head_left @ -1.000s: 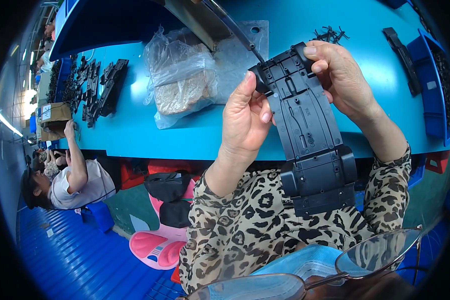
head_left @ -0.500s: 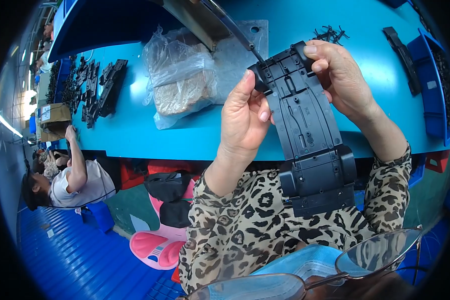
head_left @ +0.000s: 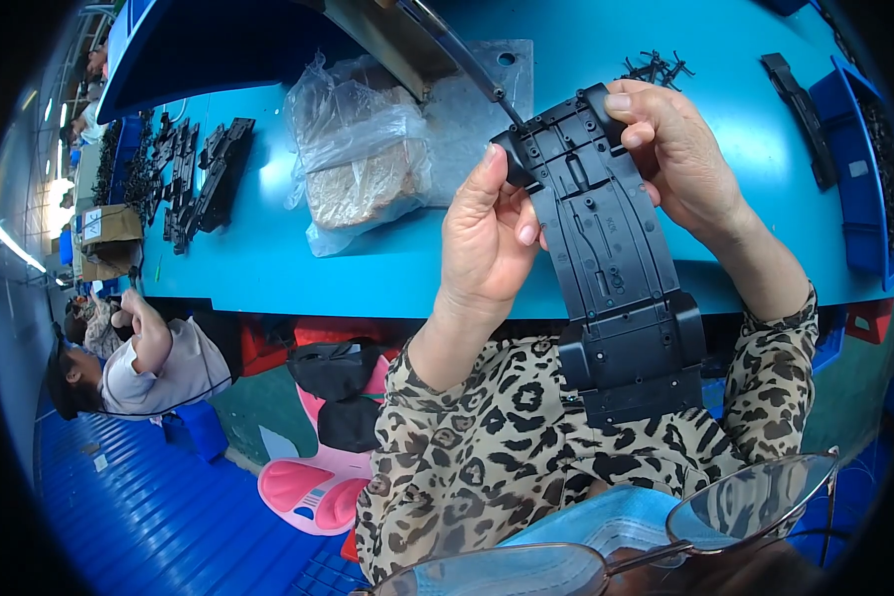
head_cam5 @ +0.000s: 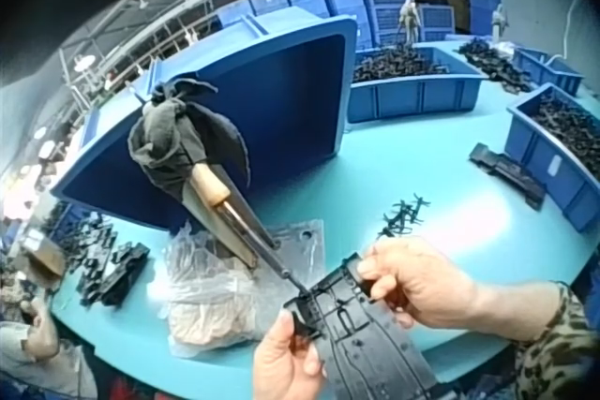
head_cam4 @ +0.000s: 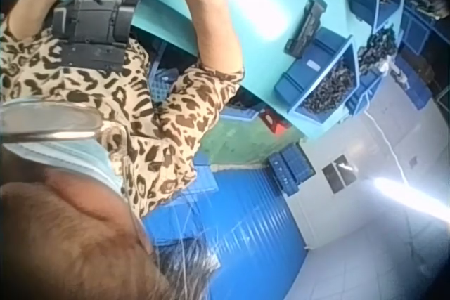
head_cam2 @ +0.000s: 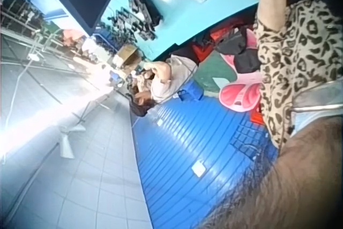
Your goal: The person assembles a toy truck by attaching plastic parts and toy wheels to a toy truck chassis with screws, using an electric screwdriver.
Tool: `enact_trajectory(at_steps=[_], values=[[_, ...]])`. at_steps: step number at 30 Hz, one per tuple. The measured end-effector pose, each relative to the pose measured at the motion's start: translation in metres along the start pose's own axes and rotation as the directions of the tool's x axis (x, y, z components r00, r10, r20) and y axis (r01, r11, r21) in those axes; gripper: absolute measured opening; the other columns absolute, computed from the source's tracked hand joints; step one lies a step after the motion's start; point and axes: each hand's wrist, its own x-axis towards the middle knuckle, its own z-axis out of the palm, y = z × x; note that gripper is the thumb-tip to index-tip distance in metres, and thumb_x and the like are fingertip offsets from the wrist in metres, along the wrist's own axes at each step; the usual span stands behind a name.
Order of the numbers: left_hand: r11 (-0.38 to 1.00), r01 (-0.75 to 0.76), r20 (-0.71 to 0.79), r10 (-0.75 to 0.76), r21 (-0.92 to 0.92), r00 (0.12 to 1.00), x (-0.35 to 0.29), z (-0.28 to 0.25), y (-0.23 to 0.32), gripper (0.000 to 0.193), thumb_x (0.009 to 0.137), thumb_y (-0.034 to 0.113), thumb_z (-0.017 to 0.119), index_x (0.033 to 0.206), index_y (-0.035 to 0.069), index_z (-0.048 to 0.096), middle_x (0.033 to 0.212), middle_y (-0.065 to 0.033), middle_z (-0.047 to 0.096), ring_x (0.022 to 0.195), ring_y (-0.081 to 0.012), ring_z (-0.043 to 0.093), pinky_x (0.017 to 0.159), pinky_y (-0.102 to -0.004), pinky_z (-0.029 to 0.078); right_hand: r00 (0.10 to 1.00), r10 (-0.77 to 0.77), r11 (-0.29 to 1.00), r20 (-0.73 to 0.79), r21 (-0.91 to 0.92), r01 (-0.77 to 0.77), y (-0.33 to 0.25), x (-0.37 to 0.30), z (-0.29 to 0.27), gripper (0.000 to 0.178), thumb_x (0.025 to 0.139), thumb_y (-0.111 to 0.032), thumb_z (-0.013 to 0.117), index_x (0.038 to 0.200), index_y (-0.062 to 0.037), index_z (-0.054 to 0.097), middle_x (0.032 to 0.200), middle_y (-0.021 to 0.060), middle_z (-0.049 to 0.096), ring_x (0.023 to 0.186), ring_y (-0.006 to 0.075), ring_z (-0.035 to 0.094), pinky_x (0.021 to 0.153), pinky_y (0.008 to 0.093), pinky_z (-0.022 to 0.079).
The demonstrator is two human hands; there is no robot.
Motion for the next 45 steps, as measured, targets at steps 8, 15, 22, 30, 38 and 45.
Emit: enact_trajectory(at_steps=[8, 15, 22, 30, 38, 45], values=[[1.0, -0.012, 0.024, 0.012, 0.027, 1.0, 0.0, 0.0, 0.0, 0.032, 0.09, 0.03, 0.043, 0.091, 0.002, 0.057, 0.069, -0.0093, 0.059, 0.046, -0.0129, 0.049, 0.042, -0.0268, 0.043, 1.0, -0.005, 1.0, 0.011, -0.025, 0.006, -0.001, 0.0, 0.0, 0.022, 0.08, -0.027, 0.055, 0.071, -0.0075, 0.051, 0.06, -0.0032, 0.05, 0.036, 0.0038, 0.038, 0.032, 0.0161, 0.029], [0.998, -0.032, 0.011, 0.032, 0.055, 0.999, 0.001, -0.006, -0.001, 0.028, 0.089, 0.027, 0.044, 0.092, 0.002, 0.056, 0.073, -0.0096, 0.06, 0.048, -0.0143, 0.049, 0.045, -0.0297, 0.045, 1.0, -0.003, 0.999, -0.008, -0.035, 0.003, 0.003, 0.005, -0.005, 0.019, 0.08, -0.025, 0.054, 0.072, -0.0084, 0.052, 0.059, -0.0057, 0.048, 0.039, 0.0029, 0.04, 0.032, 0.0161, 0.028], [0.991, -0.058, 0.029, 0.055, 0.117, 0.998, 0.006, -0.018, 0.001, 0.025, 0.089, 0.025, 0.045, 0.089, 0.002, 0.056, 0.078, -0.01, 0.061, 0.049, -0.0149, 0.049, 0.046, -0.0317, 0.045, 1.0, 0.006, 0.999, -0.03, 0.046, -0.004, 0.009, 0.011, -0.008, 0.017, 0.081, -0.024, 0.051, 0.074, -0.0081, 0.053, 0.059, -0.006, 0.047, 0.04, 0.0042, 0.041, 0.033, 0.0169, 0.028], [1.0, -0.02, -0.002, 0.02, 0.022, 1.0, 0.012, -0.011, 0.006, 0.025, 0.088, 0.026, 0.046, 0.084, 0.003, 0.056, 0.064, -0.0071, 0.058, 0.047, -0.0123, 0.048, 0.046, -0.0292, 0.045, 0.998, 0.043, 0.995, -0.036, 0.092, -0.04, 0.016, 0.021, -0.008, 0.018, 0.082, -0.024, 0.051, 0.078, -0.0065, 0.055, 0.061, -0.0019, 0.049, 0.035, 0.0071, 0.037, 0.034, 0.0191, 0.028], [0.999, -0.044, -0.108, 0.045, 0.013, 0.993, 0.025, -0.005, 0.014, 0.016, 0.086, 0.022, 0.052, 0.082, 0.007, 0.055, 0.065, -0.0027, 0.057, 0.043, -0.0102, 0.046, 0.042, -0.026, 0.042, 0.981, 0.055, 0.995, -0.186, 0.098, -0.037, 0.024, 0.037, -0.01, 0.023, 0.082, -0.027, 0.052, 0.088, -0.0056, 0.056, 0.066, -0.0006, 0.048, 0.037, 0.0073, 0.036, 0.035, 0.0187, 0.029], [0.999, -0.029, -0.08, 0.027, -0.025, 0.996, 0.029, -0.002, 0.015, 0.016, 0.087, 0.021, 0.05, 0.085, 0.006, 0.055, 0.069, -0.0033, 0.058, 0.045, -0.0105, 0.045, 0.043, -0.0272, 0.041, 0.974, 0.074, 0.988, -0.216, 0.147, -0.042, 0.015, 0.035, -0.004, 0.021, 0.082, -0.026, 0.053, 0.089, -0.0062, 0.057, 0.069, -0.0037, 0.048, 0.047, 0.0037, 0.039, 0.037, 0.0171, 0.03]])
